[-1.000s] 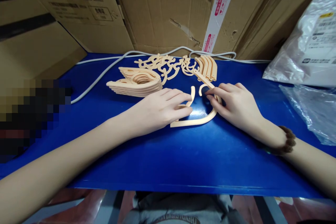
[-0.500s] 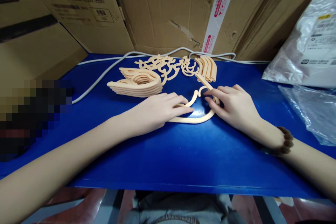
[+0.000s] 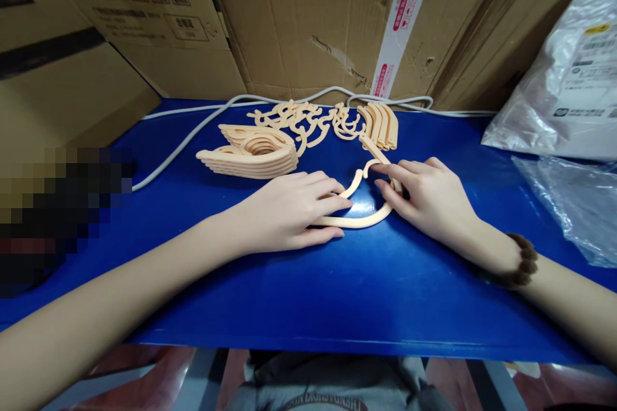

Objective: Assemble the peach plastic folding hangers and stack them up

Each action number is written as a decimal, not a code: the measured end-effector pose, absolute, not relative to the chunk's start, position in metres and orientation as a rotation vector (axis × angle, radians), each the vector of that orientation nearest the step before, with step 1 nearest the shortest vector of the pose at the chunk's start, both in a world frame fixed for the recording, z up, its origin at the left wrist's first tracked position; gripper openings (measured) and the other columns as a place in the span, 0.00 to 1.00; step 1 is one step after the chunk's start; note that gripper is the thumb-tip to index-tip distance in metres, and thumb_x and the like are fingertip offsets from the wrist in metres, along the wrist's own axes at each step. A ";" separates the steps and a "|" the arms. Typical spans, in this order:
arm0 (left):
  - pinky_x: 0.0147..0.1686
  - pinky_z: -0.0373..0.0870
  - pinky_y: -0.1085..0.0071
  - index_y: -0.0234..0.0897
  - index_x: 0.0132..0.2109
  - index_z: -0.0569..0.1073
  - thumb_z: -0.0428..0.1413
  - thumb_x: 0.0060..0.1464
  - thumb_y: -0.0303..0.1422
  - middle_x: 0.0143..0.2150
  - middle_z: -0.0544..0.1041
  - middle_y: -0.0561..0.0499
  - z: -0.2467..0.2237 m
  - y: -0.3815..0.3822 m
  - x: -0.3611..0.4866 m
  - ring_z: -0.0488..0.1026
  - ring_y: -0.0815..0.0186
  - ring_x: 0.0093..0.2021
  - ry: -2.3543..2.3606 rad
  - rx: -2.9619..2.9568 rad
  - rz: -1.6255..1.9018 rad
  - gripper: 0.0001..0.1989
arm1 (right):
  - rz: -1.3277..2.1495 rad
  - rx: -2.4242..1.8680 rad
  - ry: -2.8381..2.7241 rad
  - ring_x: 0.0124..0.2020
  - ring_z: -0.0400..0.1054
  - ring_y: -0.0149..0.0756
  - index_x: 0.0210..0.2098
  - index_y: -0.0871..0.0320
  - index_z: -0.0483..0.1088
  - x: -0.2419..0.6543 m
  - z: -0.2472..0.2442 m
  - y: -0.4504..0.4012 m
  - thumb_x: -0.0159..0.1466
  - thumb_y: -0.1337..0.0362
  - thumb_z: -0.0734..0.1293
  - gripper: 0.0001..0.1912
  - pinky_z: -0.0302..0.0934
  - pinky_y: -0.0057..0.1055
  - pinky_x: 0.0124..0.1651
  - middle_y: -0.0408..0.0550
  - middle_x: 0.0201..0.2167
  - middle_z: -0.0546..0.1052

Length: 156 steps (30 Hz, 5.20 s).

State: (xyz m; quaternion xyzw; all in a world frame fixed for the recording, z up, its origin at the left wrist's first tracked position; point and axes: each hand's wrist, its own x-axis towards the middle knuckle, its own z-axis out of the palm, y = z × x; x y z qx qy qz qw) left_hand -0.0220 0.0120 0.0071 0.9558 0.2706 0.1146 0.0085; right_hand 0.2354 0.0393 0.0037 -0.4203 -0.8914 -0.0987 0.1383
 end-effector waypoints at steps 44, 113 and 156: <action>0.50 0.69 0.63 0.37 0.61 0.66 0.47 0.67 0.31 0.54 0.74 0.45 0.005 0.008 -0.015 0.71 0.60 0.50 0.825 2.971 0.393 0.17 | -0.264 -1.255 -2.621 0.32 0.70 0.38 0.50 0.57 0.73 0.233 0.004 0.038 0.70 0.58 0.58 0.17 0.50 0.34 0.38 0.48 0.31 0.78; 0.44 0.68 0.67 0.37 0.51 0.72 0.55 0.61 0.28 0.48 0.78 0.50 -0.003 0.017 -0.018 0.73 0.63 0.45 1.155 2.549 0.742 0.11 | -0.208 -0.666 -2.756 0.31 0.69 0.36 0.46 0.63 0.70 0.222 0.008 0.019 0.71 0.59 0.58 0.15 0.55 0.33 0.34 0.49 0.33 0.77; 0.41 0.65 0.59 0.36 0.30 0.77 0.64 0.38 0.53 0.23 0.71 0.45 0.053 0.179 -0.056 0.73 0.47 0.41 2.054 2.216 0.032 0.23 | 0.052 -0.579 -2.874 0.33 0.68 0.35 0.43 0.60 0.72 0.227 0.010 0.020 0.72 0.59 0.57 0.16 0.55 0.32 0.37 0.49 0.33 0.76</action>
